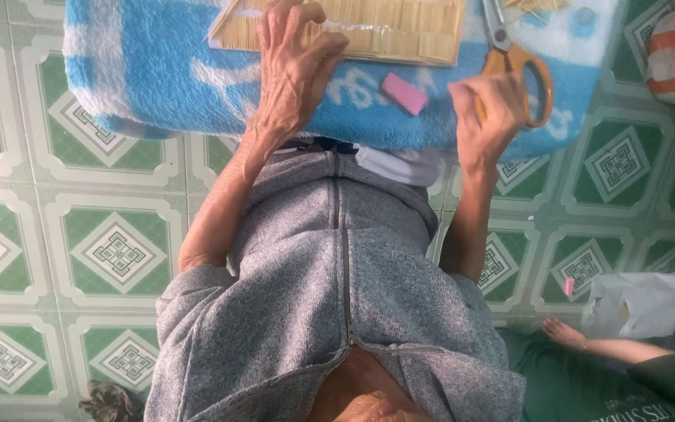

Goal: A person is sitting on the floor, assembling a craft project by arranging small wooden sticks into a trapezoidal shape on a towel and using scissors to cut small pieces of pink material.

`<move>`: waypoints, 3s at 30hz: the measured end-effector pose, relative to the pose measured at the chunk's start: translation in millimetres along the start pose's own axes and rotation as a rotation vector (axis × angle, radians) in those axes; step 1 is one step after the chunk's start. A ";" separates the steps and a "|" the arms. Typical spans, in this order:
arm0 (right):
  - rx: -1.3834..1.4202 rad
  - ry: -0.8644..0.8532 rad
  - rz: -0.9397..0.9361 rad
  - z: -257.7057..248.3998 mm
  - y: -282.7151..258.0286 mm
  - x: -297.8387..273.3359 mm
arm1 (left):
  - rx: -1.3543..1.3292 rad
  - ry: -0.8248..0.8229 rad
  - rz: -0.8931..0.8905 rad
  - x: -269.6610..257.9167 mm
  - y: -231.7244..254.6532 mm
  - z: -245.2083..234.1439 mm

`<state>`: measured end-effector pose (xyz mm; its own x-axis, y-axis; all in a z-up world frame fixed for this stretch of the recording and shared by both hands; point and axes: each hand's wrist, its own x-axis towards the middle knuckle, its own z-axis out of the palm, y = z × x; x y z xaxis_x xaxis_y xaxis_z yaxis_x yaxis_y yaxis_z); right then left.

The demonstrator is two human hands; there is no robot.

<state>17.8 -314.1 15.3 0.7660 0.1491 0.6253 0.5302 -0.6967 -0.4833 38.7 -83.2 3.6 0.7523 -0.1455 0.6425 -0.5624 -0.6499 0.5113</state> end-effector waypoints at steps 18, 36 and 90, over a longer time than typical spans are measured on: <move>-0.105 0.065 0.068 -43.7 3.1 -15.4 | 0.059 -0.089 0.133 2.5 -1.5 9.6; -0.084 -0.132 -0.180 8.4 6.7 26.6 | 0.029 -0.090 0.112 4.9 2.8 7.8; -0.062 -0.227 -0.319 48.2 -33.7 50.9 | 0.058 -0.013 0.121 3.2 -0.9 6.1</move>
<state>56.5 -249.3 33.8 0.6311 0.5109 0.5836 0.7367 -0.6304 -0.2448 43.7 -87.6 1.6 0.6848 -0.2347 0.6899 -0.6286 -0.6691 0.3964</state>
